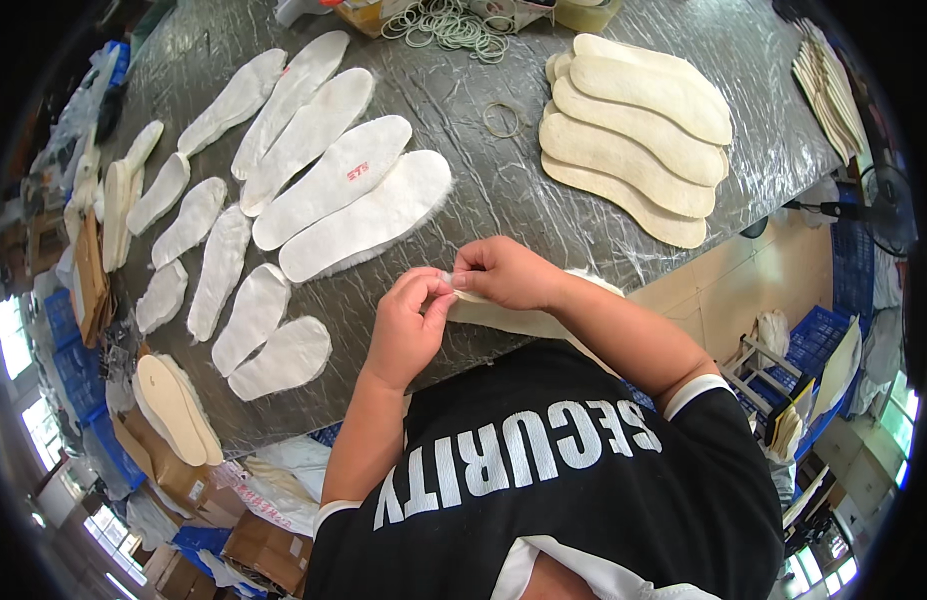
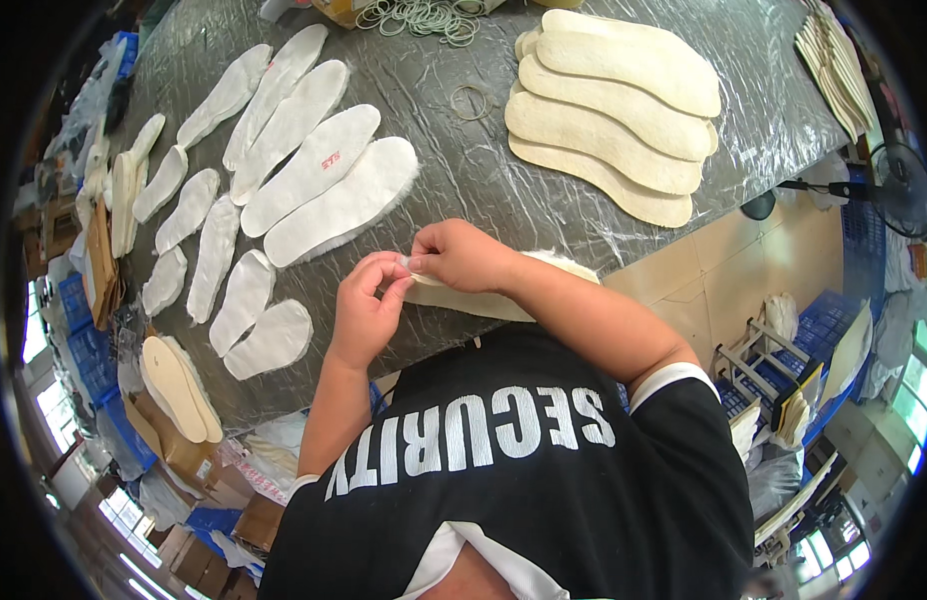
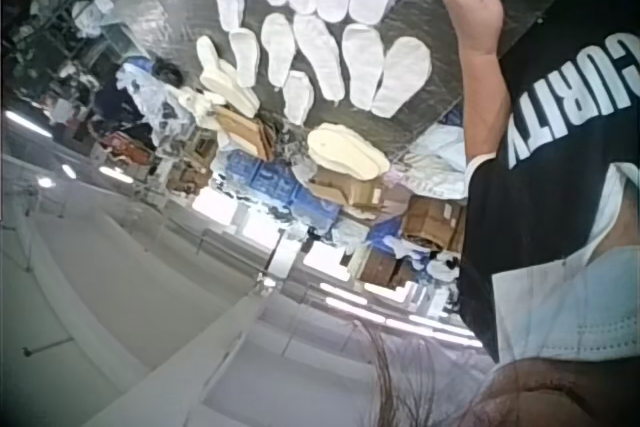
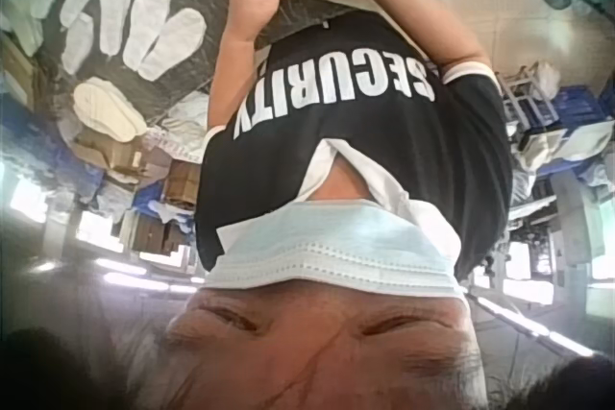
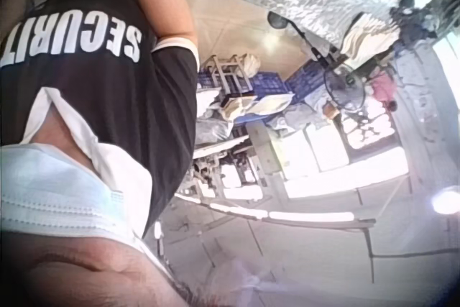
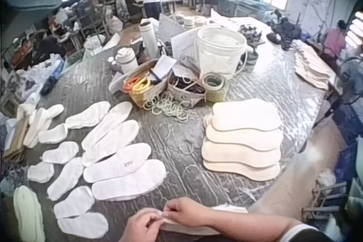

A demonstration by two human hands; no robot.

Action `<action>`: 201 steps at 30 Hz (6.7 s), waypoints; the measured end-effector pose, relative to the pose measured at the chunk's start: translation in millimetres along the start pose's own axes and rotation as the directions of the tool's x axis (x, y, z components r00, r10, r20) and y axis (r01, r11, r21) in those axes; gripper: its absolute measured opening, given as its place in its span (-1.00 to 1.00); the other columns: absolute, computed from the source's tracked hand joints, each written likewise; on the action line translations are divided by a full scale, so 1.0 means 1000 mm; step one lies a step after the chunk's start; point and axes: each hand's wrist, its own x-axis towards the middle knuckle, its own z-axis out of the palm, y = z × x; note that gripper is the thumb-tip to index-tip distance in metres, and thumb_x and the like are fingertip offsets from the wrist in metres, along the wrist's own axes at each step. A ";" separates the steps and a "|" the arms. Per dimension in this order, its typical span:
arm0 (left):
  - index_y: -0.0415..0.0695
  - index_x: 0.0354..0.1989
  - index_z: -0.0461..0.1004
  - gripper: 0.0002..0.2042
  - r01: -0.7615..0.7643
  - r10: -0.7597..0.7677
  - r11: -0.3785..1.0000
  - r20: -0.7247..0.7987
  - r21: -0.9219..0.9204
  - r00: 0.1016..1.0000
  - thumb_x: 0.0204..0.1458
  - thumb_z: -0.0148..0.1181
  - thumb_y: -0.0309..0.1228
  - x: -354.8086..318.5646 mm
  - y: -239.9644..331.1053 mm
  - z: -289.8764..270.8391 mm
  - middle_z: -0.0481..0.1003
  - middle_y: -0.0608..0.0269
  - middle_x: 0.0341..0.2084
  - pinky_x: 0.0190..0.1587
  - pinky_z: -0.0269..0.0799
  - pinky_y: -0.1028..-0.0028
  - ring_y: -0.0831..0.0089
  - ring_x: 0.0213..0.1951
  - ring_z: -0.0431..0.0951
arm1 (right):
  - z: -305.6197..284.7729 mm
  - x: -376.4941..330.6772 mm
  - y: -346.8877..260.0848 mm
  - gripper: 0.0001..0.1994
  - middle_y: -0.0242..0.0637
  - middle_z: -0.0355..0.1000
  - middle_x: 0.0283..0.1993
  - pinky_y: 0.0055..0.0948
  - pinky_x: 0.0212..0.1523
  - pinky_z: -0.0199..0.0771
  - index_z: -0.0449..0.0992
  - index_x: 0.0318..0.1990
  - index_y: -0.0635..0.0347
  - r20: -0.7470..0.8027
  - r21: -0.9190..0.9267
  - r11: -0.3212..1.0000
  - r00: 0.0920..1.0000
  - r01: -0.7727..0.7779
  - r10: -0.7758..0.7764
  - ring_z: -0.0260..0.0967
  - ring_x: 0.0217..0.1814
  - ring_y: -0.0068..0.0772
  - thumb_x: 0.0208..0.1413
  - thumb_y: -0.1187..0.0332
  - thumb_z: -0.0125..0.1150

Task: The recorder is hand-assembling shoe insoles by fitting a foam or padded layer into the fabric cover.

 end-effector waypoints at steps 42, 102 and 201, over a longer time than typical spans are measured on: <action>-0.15 -0.45 0.53 -0.88 -0.193 0.198 0.979 0.083 -0.065 0.977 -0.20 0.34 -0.53 -0.014 0.020 -0.032 0.54 0.27 -0.46 -0.12 0.30 0.39 0.35 -0.32 0.49 | 0.028 -0.013 0.004 -0.60 -0.29 0.48 -0.23 -0.43 -0.16 0.42 0.46 -0.01 0.21 0.302 0.292 0.920 0.938 -0.263 0.172 0.42 -0.19 -0.45 0.24 0.05 0.02; -0.09 0.05 0.40 -0.43 -0.090 0.301 0.850 -0.338 0.519 0.892 -0.26 0.37 -0.42 -0.114 -0.031 -0.092 0.30 -0.02 0.03 0.13 0.22 0.11 -0.02 0.05 0.31 | -0.016 -0.047 0.089 -0.49 0.03 0.06 0.36 -0.05 0.37 -0.11 0.20 0.23 0.29 -0.363 -0.813 0.565 0.632 0.144 -0.684 -0.06 0.42 0.11 0.23 0.15 -0.10; -0.26 0.04 0.24 -0.62 -0.460 0.407 0.868 0.265 0.184 0.874 0.01 0.09 -0.58 0.103 0.127 0.003 0.44 -0.01 -0.26 -0.22 0.43 0.39 0.17 -0.29 0.51 | -0.118 -0.121 -0.037 -0.79 -0.50 0.46 -0.33 -0.60 -0.26 0.33 0.51 -0.15 0.27 -0.702 0.190 0.750 0.622 0.633 -0.347 0.29 -0.29 -0.72 0.11 0.36 0.26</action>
